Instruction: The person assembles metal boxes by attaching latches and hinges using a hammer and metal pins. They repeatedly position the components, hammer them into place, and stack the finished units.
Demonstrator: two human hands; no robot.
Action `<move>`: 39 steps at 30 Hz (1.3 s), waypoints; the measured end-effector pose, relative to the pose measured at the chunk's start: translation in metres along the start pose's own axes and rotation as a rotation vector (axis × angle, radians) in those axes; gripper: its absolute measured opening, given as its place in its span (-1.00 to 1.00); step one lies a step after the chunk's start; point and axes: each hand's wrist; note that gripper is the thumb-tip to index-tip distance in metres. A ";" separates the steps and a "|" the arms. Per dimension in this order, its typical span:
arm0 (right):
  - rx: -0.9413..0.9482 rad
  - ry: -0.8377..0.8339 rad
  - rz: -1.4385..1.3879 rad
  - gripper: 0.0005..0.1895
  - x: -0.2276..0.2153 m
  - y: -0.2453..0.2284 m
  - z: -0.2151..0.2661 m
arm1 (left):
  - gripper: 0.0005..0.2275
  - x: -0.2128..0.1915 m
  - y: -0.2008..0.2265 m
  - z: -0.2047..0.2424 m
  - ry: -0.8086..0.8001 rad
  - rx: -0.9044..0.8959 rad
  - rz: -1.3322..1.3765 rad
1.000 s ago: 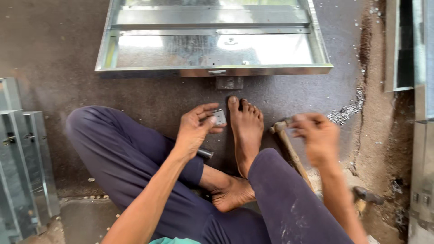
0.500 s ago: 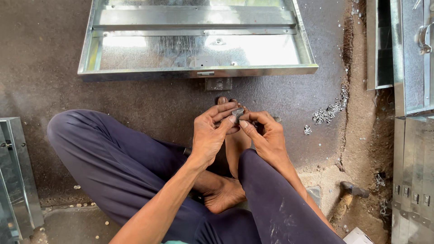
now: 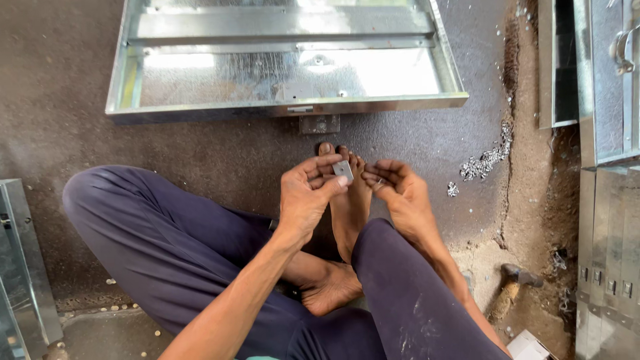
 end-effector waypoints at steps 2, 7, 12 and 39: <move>0.036 0.042 -0.039 -0.59 -0.005 0.004 0.004 | -0.65 -0.003 -0.004 -0.002 0.003 -0.023 0.020; 0.119 0.130 -0.063 -0.64 0.002 -0.002 0.013 | -0.71 -0.007 -0.002 0.002 0.067 0.026 -0.104; 0.146 0.172 0.055 -0.77 0.016 -0.018 0.023 | -0.72 -0.012 0.000 0.014 0.032 0.039 -0.108; -0.137 0.049 0.009 -0.73 0.039 -0.040 0.019 | -0.76 -0.001 0.011 0.033 -0.070 0.127 -0.099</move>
Point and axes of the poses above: each hand's wrist, its own z-axis away from the middle knuckle, its own x-axis out of the palm, y = z × x, and after that the axes turned 12 degrees about -x, right-handed
